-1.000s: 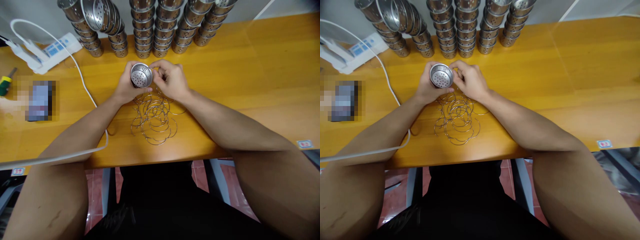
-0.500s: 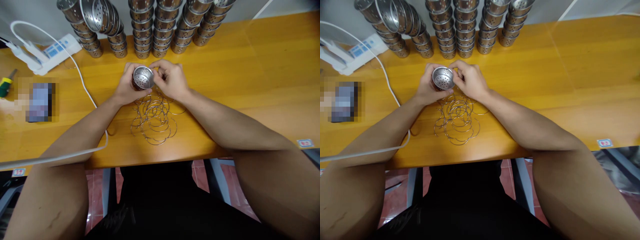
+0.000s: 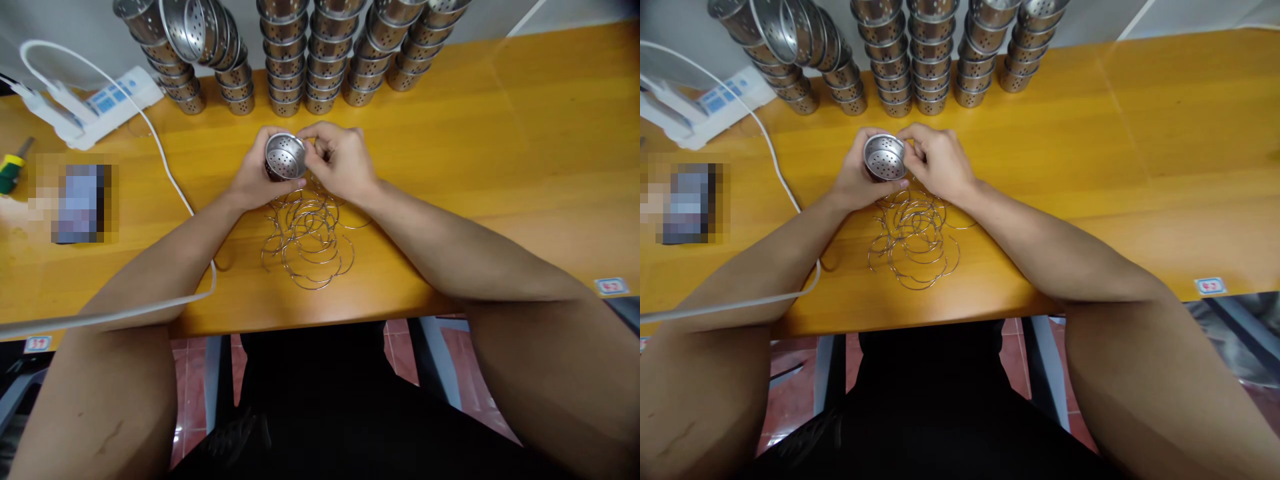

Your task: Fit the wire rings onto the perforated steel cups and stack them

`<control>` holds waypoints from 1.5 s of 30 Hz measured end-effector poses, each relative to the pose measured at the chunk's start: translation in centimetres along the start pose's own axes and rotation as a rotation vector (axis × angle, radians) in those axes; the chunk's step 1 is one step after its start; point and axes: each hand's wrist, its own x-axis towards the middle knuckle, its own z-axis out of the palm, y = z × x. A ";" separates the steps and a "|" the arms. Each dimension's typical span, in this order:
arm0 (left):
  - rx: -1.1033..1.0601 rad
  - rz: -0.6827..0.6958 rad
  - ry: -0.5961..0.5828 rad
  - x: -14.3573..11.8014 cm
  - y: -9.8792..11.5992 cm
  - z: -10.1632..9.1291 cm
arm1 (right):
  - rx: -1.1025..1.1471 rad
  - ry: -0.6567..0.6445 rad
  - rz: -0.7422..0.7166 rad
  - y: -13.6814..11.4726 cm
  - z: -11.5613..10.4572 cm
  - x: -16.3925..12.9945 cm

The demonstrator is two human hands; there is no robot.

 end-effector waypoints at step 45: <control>-0.003 -0.046 -0.018 -0.1 2.4 0.5 | 0.203 0.024 0.109 -2.9 0.6 -0.2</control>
